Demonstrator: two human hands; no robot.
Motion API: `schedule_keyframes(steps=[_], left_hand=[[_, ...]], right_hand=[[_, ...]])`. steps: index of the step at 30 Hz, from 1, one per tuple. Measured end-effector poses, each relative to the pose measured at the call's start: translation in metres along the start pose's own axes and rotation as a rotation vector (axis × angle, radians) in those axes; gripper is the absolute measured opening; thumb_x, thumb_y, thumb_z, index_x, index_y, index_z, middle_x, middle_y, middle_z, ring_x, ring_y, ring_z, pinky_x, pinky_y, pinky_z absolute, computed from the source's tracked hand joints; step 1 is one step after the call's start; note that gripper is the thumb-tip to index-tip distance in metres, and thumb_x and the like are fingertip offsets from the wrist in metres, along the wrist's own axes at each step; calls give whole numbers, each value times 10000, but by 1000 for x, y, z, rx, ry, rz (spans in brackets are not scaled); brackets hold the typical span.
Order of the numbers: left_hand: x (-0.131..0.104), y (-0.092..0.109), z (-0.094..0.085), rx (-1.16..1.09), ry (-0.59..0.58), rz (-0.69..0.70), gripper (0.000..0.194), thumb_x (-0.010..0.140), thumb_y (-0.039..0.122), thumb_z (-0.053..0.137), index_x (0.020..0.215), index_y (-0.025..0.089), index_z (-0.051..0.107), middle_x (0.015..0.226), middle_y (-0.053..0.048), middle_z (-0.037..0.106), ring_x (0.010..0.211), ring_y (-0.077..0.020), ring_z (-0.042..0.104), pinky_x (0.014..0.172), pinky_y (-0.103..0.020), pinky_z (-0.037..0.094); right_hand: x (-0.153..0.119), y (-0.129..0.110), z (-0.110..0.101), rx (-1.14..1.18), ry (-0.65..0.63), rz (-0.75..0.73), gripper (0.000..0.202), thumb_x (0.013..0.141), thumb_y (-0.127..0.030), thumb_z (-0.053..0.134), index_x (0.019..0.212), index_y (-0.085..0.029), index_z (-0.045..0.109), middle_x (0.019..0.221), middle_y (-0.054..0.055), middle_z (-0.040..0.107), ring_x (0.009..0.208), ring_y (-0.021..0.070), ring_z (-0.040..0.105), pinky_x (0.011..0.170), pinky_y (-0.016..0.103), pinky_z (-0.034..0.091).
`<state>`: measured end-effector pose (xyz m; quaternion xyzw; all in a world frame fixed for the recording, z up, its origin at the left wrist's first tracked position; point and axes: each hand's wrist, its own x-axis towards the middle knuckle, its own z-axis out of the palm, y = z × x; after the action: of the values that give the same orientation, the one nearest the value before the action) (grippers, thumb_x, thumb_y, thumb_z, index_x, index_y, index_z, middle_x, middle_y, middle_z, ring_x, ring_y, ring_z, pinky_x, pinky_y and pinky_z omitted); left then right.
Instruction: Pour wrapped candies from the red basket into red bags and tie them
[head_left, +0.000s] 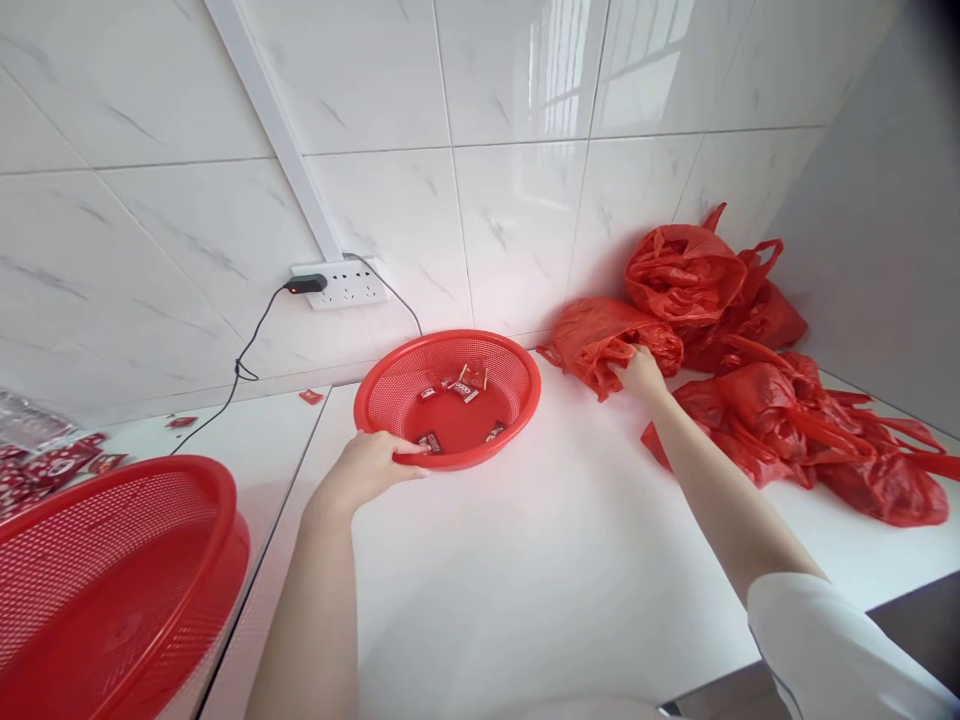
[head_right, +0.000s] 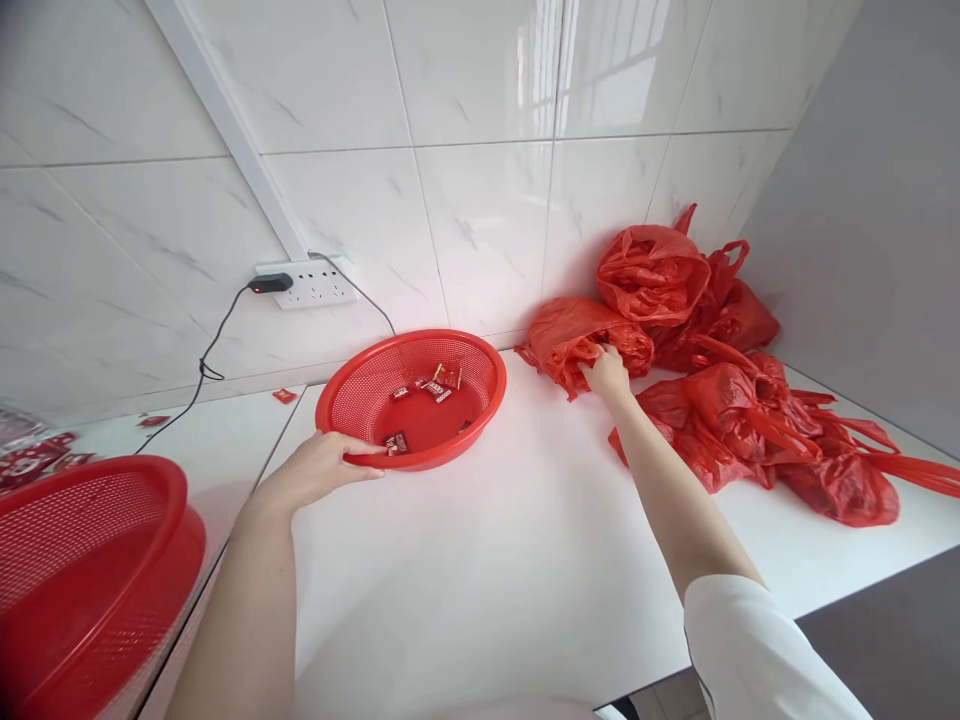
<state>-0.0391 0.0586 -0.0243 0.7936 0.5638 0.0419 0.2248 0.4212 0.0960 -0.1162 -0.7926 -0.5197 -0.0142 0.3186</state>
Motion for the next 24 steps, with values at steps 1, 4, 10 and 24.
schedule_keyframes(steps=[1,4,10,24], left_hand=[[1,2,2,21,27,-12,485,661,530,647,1096,324,702,1107,-9,703,1082,-295,594,852,-319,456],[4,8,6,91,78,-32,480,680,559,627,1091,324,704,1075,-14,714,1019,-295,617,825,-334,455],[2,12,9,94,99,6,425,712,529,607,1062,314,716,1045,-28,721,986,-299,626,786,-334,458],[-13,34,11,-39,158,134,604,752,529,593,1292,265,529,1417,-57,458,1312,-300,381,1040,-408,347]], right_hand=[[0,1,3,10,8,-17,269,783,-283,502,1005,-177,614,1120,145,576,1029,292,550,836,437,459],[-3,-3,3,36,73,-62,202,779,-219,474,894,-165,631,1132,145,582,1060,278,533,882,406,439],[-15,-29,-34,164,345,-125,211,846,-317,436,850,-197,609,829,68,628,777,216,561,760,350,443],[-40,-39,-69,81,302,-47,390,774,-309,560,1148,-219,621,876,57,663,761,230,596,663,337,439]])
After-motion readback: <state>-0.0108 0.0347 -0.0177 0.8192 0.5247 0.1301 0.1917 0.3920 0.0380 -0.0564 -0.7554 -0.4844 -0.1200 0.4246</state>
